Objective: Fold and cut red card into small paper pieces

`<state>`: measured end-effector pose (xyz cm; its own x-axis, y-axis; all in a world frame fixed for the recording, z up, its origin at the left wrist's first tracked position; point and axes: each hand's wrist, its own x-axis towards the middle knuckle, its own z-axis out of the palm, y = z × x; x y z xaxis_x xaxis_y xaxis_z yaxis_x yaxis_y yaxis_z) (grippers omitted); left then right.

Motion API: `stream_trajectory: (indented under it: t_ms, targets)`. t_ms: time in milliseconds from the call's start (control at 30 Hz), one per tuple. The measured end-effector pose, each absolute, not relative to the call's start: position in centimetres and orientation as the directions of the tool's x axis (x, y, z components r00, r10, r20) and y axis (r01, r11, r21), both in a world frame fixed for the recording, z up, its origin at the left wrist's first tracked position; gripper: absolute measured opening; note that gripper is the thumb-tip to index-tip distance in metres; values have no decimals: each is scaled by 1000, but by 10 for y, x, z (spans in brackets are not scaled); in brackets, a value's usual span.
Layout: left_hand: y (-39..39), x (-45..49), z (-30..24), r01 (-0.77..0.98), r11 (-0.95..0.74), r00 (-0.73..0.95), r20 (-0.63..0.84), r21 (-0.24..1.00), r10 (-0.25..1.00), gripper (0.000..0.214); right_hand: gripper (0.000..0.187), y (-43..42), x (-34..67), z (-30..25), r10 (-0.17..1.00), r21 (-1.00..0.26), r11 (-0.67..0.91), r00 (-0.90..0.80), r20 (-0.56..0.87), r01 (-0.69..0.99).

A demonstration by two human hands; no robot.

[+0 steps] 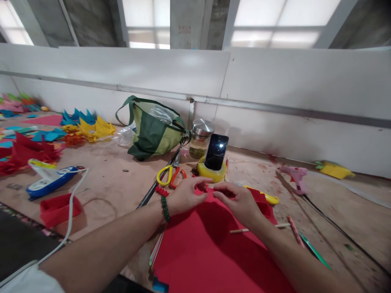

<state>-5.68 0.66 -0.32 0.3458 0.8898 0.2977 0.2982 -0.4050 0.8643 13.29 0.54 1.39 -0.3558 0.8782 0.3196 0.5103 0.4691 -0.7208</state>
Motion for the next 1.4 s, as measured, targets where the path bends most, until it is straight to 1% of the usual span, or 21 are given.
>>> stream_trajectory:
  t_ms: [67, 167, 300, 367, 467, 567, 767, 867, 1000, 1067, 1167, 1233, 1300, 1400]
  targets:
    - [9, -59, -7, 331, -399, 352, 281, 855, 893, 43, 15, 7, 134, 10, 871, -648, 482, -405, 279, 590]
    - [13, -61, -7, 300, -332, 285, 248, 894, 926, 36, 16, 7, 135, 4, 879, -530, 468, -431, 202, 707]
    - [23, -69, -1, 245, -289, 110, 269, 925, 957, 31, 15, 5, 135, 2, 894, -487, 442, -415, 170, 753]
    - [29, -73, 0, 209, -278, 19, 280, 938, 960, 31, 18, 5, 136, 6, 906, -476, 422, -379, 189, 771]
    - [34, -77, -2, 155, -254, -49, 265, 955, 963, 29, 26, 5, 140, 15, 900, -490, 424, -292, 324, 762]
    - [34, -74, -4, 123, -234, -35, 240, 964, 970, 23, 25, 6, 143, 24, 861, -518, 473, -248, 444, 713]
    - [23, -64, 0, 153, -253, 22, 252, 955, 967, 16, 20, 7, 145, 27, 828, -513, 525, -267, 494, 679]
    - [19, -59, -3, 183, -250, 72, 241, 951, 968, 14, 22, 8, 143, 19, 821, -484, 552, -341, 459, 679]
    - [22, -58, -9, 193, -232, 112, 213, 953, 971, 21, 37, 14, 140, 3, 793, -425, 609, -497, 353, 669]
    - [24, -59, -10, 186, -206, 99, 190, 961, 977, 23, 37, 16, 138, -3, 806, -432, 592, -516, 291, 681]
    - [26, -61, -10, 154, -156, 82, 145, 976, 986, 20, 25, 16, 137, -7, 843, -481, 529, -499, 202, 699]
    - [26, -62, -10, 116, -111, 92, 101, 987, 991, 16, 21, 15, 136, -6, 850, -519, 515, -483, 210, 682]
    - [23, -61, -9, 70, -53, 120, 44, 996, 992, 11, 20, 14, 136, -3, 854, -561, 514, -451, 260, 649]
    - [18, -58, -7, -13, 65, 195, -62, 998, 979, 14, 20, 10, 136, 4, 880, -676, 464, -384, 279, 573]
